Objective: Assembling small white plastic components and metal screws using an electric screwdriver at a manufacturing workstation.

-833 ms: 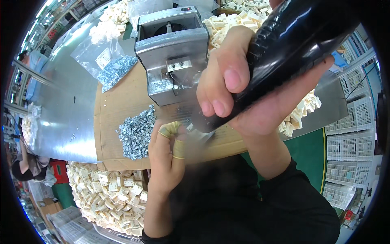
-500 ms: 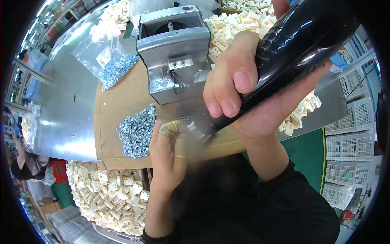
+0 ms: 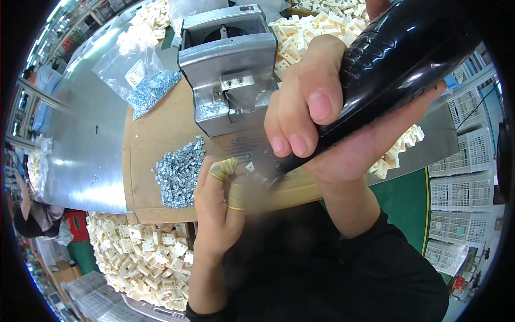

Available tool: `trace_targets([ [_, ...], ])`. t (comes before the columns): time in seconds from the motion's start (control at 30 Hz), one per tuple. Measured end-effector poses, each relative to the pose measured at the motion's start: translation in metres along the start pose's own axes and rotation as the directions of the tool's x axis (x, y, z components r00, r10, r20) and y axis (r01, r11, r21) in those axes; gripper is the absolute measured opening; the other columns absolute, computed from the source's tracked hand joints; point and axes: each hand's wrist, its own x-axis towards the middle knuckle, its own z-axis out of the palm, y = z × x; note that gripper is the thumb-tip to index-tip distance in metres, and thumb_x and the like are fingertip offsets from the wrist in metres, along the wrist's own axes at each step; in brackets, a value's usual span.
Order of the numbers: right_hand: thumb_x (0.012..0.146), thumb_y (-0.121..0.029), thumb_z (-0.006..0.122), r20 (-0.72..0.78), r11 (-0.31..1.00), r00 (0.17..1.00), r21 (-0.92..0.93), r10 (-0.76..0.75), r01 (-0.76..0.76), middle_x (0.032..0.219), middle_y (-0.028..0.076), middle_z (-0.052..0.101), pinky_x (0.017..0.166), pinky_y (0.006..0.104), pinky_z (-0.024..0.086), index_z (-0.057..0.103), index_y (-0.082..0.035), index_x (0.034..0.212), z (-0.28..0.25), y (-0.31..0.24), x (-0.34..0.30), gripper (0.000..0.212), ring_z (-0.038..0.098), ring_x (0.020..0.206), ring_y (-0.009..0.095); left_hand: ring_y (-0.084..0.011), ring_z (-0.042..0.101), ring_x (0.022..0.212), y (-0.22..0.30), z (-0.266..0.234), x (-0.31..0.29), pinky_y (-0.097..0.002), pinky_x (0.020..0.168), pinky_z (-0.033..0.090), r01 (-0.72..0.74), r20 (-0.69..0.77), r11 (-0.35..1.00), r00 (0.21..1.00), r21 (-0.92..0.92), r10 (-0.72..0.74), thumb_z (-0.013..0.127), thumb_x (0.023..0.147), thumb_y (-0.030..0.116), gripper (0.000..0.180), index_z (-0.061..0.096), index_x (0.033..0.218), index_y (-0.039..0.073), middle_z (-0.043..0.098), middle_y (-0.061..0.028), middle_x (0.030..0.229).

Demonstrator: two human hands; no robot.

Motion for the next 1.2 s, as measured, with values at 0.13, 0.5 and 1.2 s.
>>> trace_targets([
  [0.13,0.092,-0.085,0.029,0.116,0.973,0.976,0.163,-0.182,0.162,0.083,0.003,0.055,0.045,0.0357,0.049,0.017,-0.027,0.159,-0.021,0.02,-0.005,0.089,0.053,0.049,0.016,-0.0282,0.058,0.083,0.003,0.0,0.001,-0.0356,0.075,0.048,0.005,0.024,1.0,1.0,0.022,-0.005,0.057,0.09,-0.004,0.016,0.061,0.106,-0.003,0.057,-0.015,0.094],
  [0.5,0.074,-0.101,0.025,0.184,1.0,0.983,0.026,-0.006,0.001,0.061,0.004,0.052,0.045,0.0315,0.049,0.051,-0.01,0.086,-0.009,0.012,0.01,0.095,0.053,0.046,0.016,-0.0181,0.055,0.085,0.014,-0.013,0.011,-0.0295,0.078,0.046,0.462,0.308,0.823,0.877,-0.331,-0.369,0.053,0.095,-0.002,0.013,0.058,0.107,0.0,0.054,-0.0078,0.097],
  [1.2,0.066,-0.105,0.032,0.228,0.996,0.97,-0.051,0.084,-0.074,0.064,0.009,0.057,0.051,0.0338,0.052,0.056,-0.003,0.084,-0.022,0.016,0.008,0.106,0.061,0.052,0.022,-0.0256,0.055,0.075,0.013,-0.01,0.016,-0.035,0.068,0.046,-0.17,0.122,0.952,0.982,0.255,0.143,0.06,0.084,-0.004,0.029,0.061,0.114,-0.006,0.057,-0.0153,0.101],
])
